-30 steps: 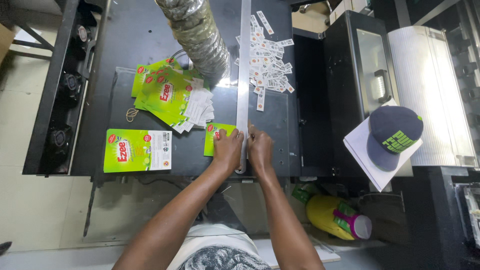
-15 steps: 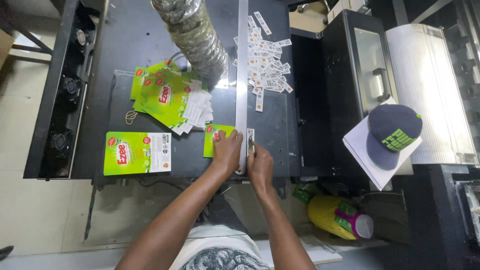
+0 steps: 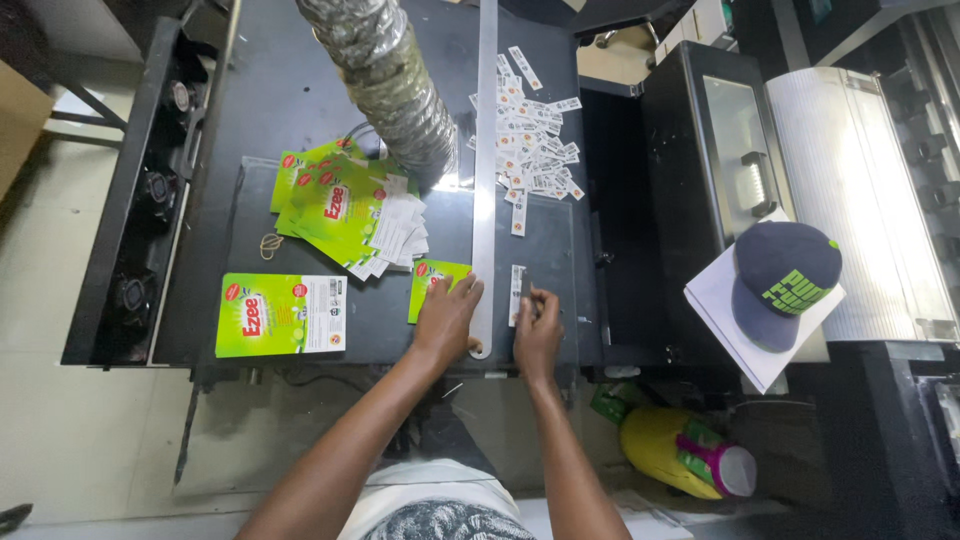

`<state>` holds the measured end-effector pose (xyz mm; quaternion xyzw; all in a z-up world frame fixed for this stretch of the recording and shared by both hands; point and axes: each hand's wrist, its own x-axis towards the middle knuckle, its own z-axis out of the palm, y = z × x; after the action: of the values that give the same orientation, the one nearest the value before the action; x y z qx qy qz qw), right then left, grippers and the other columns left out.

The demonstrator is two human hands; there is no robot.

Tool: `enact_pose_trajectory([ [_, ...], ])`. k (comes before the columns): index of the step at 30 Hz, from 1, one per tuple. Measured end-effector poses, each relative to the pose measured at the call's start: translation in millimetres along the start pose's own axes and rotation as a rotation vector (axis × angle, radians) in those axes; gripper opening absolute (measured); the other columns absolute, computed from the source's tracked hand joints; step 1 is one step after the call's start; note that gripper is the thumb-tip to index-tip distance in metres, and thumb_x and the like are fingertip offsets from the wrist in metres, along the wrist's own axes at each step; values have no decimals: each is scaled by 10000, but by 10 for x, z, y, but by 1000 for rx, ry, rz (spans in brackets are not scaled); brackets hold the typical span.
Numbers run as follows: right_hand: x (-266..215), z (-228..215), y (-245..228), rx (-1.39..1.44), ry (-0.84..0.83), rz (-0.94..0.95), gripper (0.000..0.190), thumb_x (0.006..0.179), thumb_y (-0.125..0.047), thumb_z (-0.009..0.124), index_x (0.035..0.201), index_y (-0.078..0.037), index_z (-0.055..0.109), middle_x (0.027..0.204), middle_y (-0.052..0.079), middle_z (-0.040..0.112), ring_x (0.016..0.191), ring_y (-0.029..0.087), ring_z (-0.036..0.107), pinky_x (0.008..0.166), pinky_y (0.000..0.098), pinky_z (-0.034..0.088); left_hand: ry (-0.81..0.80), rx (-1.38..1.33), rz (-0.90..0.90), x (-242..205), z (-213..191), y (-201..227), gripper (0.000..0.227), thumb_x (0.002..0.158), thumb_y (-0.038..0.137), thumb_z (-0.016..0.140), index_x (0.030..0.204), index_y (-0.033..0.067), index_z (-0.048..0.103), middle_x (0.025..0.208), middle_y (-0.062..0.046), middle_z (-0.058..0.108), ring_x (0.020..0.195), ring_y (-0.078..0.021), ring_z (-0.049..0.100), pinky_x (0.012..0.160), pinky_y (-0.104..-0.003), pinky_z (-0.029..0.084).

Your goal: The person repeatedly cuts the top edge off green Ezee packets using a utility knife and a metal ruler as a guide. The cut pieces are discarded to the side while the trimmed packets are stacked.

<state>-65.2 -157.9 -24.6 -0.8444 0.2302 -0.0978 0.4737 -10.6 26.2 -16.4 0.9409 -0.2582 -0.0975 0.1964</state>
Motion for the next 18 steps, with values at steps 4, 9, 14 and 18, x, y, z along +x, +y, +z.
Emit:
enact_pose_trajectory([
  [4, -104, -4, 196, 19, 49, -30, 303, 1195, -241, 619, 1403, -21, 636, 1152, 272, 835, 924, 363, 848, 780, 512, 636, 26, -14, 67, -202, -17, -85, 1032, 774, 399, 1026, 1655, 93, 583, 1654, -181, 616, 1543, -526, 541, 1269, -734, 440],
  [9, -325, 13, 305, 57, 31, -56, 253, 1190, -251, 615, 1298, -26, 655, 970, 226, 807, 834, 297, 784, 703, 478, 592, 194, -193, 108, -549, -197, -26, 592, 909, 287, 942, 1437, 94, 756, 1506, -149, 731, 1563, -455, 561, 1306, -643, 415],
  [14, -611, 66, 190, 87, -22, -64, 252, 1190, -285, 583, 1256, -52, 655, 1032, 230, 853, 886, 359, 852, 713, 505, 632, 402, -98, -256, -804, 3, 41, 910, 919, 558, 912, 1570, -12, 633, 1589, -261, 625, 1531, -488, 556, 1312, -646, 399],
  [18, -752, 29, -55, 64, -102, -33, 223, 1202, -251, 530, 1237, -64, 646, 1093, 208, 879, 948, 382, 870, 742, 504, 646, 404, -62, -402, -867, 100, 72, 1092, 945, 687, 852, 1676, -46, 505, 1695, -292, 525, 1601, -488, 472, 1355, -698, 275],
])
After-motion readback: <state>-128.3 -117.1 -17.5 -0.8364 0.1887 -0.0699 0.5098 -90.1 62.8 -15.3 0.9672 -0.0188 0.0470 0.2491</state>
